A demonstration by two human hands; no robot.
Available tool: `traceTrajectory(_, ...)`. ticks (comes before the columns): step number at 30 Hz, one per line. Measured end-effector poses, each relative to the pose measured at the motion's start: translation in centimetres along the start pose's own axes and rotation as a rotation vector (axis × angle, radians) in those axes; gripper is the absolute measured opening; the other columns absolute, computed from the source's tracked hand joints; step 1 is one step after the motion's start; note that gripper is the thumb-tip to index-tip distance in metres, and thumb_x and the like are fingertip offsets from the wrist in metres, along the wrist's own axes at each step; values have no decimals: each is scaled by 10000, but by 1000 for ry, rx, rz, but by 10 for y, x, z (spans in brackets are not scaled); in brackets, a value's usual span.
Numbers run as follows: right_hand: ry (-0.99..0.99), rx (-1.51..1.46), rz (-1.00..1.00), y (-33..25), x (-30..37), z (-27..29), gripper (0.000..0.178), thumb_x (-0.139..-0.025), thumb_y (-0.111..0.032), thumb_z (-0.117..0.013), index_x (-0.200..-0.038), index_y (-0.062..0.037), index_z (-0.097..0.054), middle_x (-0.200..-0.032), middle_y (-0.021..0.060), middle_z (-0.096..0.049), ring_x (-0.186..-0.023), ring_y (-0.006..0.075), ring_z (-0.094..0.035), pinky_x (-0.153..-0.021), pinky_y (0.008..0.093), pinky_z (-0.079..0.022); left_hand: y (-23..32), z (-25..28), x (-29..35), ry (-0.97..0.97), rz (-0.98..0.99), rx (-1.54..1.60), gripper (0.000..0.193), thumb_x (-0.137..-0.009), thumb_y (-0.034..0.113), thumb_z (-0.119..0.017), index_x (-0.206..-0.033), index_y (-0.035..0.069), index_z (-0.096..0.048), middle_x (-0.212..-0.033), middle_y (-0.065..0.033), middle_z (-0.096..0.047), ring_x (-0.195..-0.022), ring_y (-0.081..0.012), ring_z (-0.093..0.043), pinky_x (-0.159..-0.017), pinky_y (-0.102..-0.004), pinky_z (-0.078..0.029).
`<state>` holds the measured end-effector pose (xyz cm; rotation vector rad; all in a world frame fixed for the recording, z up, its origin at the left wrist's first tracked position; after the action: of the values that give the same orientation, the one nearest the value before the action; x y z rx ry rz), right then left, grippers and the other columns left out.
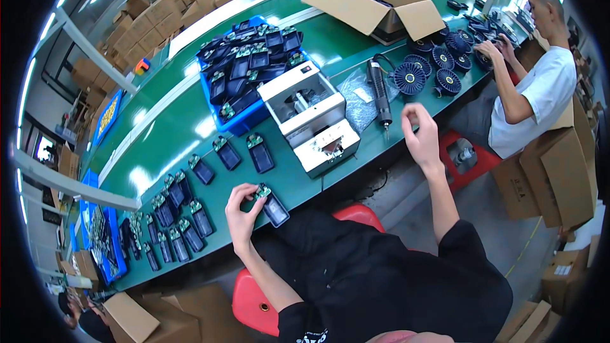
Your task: Assembling electronic components into plastic housings and using a power tool to secure them on an assembly line.
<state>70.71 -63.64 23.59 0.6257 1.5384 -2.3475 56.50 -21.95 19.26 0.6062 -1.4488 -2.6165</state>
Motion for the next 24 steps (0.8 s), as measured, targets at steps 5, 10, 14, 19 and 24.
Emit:
traceTrajectory(5, -43, 325, 33, -13, -50, -22, 172, -916, -97, -633, -1033, 27, -610, -869, 98, -647, -772, 176, -642, -699, 303, -523, 1, 2, 3, 23, -32, -21, 254, -731, 12, -777, -962, -15, -677, -1022, -62, -654, -807, -131, -559, -757, -256, -449)
traceTrajectory(10, -101, 305, -11, -25, -62, -39, 313, -897, -232, -683, -1028, 47, -629, -863, 144, -678, -777, 230, -672, -717, 344, -536, 1, 3, 5, 19, -39, -20, 265, -731, 17, -781, -974, -13, -682, -1024, -61, -656, -805, -132, -561, -756, -255, -455)
traceTrajectory(14, -270, 785, -184, 22, -83, -55, 497, -864, -391, -697, -1022, 74, -621, -813, 197, -672, -803, 283, -690, -745, 385, -534, 0, 3, 3, 15, -61, -33, 282, -722, 16, -788, -982, -14, -683, -1029, -64, -659, -803, -137, -567, -758, -266, -471)
traceTrajectory(19, -446, 808, -274, 69, -85, -67, 568, -856, -457, -672, -984, 93, -612, -794, 232, -659, -770, 318, -688, -737, 410, -531, 2, 2, 8, 5, -87, -60, 290, -711, 7, -791, -979, -14, -685, -1025, -73, -663, -800, -150, -576, -764, -283, -486)
traceTrajectory(24, -400, 236, -273, 58, -75, -68, 432, -921, -361, -604, -1016, 60, -600, -773, 123, -635, -666, 225, -640, -648, 342, -518, 1, 3, 4, 5, -62, -59, 302, -701, 41, -804, -981, 15, -693, -1031, -60, -668, -792, -167, -590, -794, -298, -462)
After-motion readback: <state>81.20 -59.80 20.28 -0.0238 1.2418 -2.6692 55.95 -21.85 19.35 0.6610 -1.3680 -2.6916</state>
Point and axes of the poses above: each hand's wrist, its own x-axis away from the middle knuckle, its own z-axis out of the back of the hand, y = z × x, the point moved 8 cm from there along -x, towards the middle knuckle
